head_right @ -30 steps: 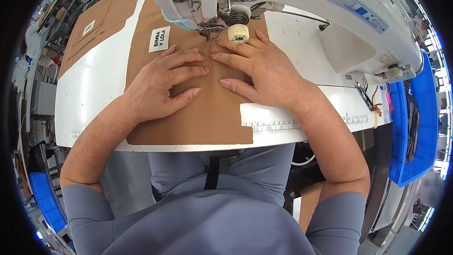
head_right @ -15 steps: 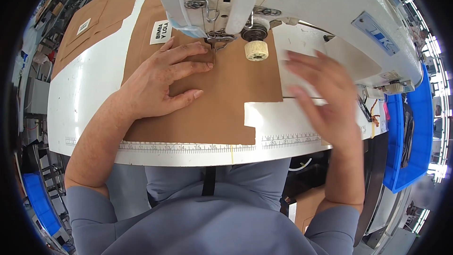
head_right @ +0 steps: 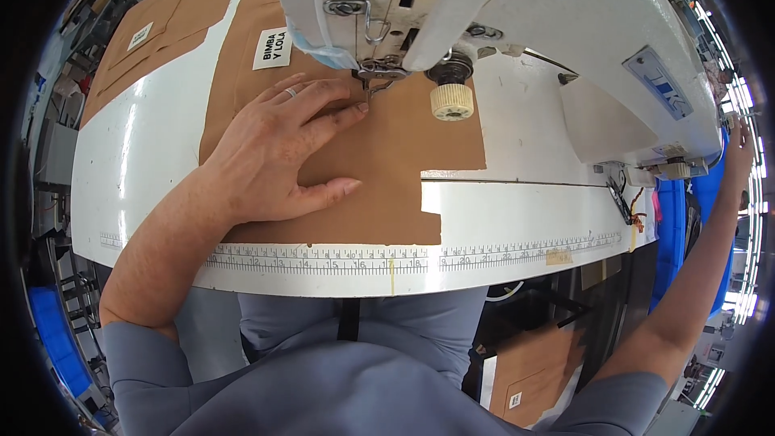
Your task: Sewing a pocket onto a leather or heavy fabric panel using an industrial sewing machine.
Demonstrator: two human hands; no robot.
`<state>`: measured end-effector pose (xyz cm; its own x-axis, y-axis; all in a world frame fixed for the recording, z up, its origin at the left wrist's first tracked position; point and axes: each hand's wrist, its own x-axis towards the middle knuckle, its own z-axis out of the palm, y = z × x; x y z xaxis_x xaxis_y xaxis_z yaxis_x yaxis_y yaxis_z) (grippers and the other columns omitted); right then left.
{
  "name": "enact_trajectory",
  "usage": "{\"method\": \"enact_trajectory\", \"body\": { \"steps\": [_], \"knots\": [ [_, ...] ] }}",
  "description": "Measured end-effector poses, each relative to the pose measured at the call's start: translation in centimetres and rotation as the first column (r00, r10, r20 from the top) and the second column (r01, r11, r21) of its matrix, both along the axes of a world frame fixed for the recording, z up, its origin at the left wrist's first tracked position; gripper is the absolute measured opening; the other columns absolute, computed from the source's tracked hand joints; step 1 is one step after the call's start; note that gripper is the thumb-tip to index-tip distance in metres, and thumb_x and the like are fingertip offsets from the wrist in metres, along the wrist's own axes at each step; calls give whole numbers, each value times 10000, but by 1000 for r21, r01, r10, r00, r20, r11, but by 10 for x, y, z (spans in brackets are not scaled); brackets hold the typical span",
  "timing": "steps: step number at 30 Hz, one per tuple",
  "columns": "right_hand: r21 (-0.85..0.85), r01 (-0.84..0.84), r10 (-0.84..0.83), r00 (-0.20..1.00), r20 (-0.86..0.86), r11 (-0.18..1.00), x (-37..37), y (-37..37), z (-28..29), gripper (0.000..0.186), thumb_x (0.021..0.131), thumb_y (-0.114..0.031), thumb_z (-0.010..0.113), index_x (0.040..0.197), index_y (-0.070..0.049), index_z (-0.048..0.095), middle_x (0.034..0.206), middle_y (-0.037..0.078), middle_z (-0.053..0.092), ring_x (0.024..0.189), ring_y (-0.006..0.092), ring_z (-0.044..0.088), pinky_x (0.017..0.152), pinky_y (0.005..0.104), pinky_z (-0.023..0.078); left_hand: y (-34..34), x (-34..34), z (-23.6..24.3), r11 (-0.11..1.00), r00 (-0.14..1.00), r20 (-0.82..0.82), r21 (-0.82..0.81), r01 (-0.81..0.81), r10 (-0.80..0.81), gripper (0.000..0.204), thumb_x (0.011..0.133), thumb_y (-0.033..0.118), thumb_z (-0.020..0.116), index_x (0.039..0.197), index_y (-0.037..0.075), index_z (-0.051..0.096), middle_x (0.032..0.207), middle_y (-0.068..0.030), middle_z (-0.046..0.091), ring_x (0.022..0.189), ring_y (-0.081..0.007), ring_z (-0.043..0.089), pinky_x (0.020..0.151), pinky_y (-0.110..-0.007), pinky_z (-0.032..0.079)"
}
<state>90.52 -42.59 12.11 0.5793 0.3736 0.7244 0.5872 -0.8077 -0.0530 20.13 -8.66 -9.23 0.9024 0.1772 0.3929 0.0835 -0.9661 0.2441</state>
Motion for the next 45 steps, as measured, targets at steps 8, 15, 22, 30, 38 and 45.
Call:
{"method": "enact_trajectory", "body": {
  "steps": [8, 15, 22, 30, 38, 45],
  "knots": [
    [129, -139, 161, 971, -177, 982, -28, 8, -36, 549, 1049, -418, 539, 1426, -24, 601, 1335, 128, 675, 1233, 241, 636, 1060, 364, 478, 0, -2, -5, 999, 1000, 15, -49, -23, 24, 701, 810, 422, 817, 1332, -8, 630, 1364, -194, 567, 1226, -408, 588, 1095, -502, 466],
    [224, -194, 251, 932, -263, 955, -31, 15, -46, 539, 1051, -409, 535, 1421, -23, 601, 1330, 126, 675, 1228, 241, 637, 1056, 366, 481, 6, -2, -6, 997, 1000, -8, -71, -6, 5, 710, 808, 407, 823, 1340, -20, 627, 1367, -205, 565, 1245, -420, 580, 1117, -518, 446],
    [311, -211, 312, 893, -325, 927, 22, -14, -40, 530, 1053, -401, 530, 1416, -22, 602, 1325, 123, 674, 1223, 240, 639, 1052, 369, 484, 9, -3, -8, 995, 999, 32, -95, 30, -27, 695, 802, 387, 832, 1326, -27, 638, 1370, -212, 564, 1254, -415, 579, 1120, -524, 444],
    [415, -225, 396, 829, -394, 882, 11, -10, -49, 519, 1055, -391, 525, 1410, -21, 603, 1319, 121, 674, 1218, 240, 640, 1048, 371, 487, 11, -3, -10, 997, 1000, 11, -70, 19, -18, 708, 806, 415, 821, 1334, -18, 635, 1374, -209, 565, 1283, -406, 573, 1166, -568, 400],
    [527, -215, 485, 749, -452, 822, 9, 1, -68, 509, 1057, -381, 519, 1404, -19, 604, 1313, 118, 674, 1212, 239, 641, 1043, 374, 491, 11, -3, -9, 995, 1000, 10, -93, 29, -28, 705, 800, 407, 828, 1336, -8, 636, 1389, -205, 567, 1296, -413, 566, 1171, -578, 388],
    [610, -193, 551, 683, -479, 768, 42, -20, -59, 499, 1059, -373, 515, 1399, -18, 605, 1308, 115, 673, 1207, 239, 643, 1039, 376, 494, 11, -4, -7, 995, 1000, 10, -98, 29, -29, 709, 792, 407, 832, 1338, -1, 639, 1397, -208, 564, 1310, -415, 559, 1189, -582, 371]
  ]
}}
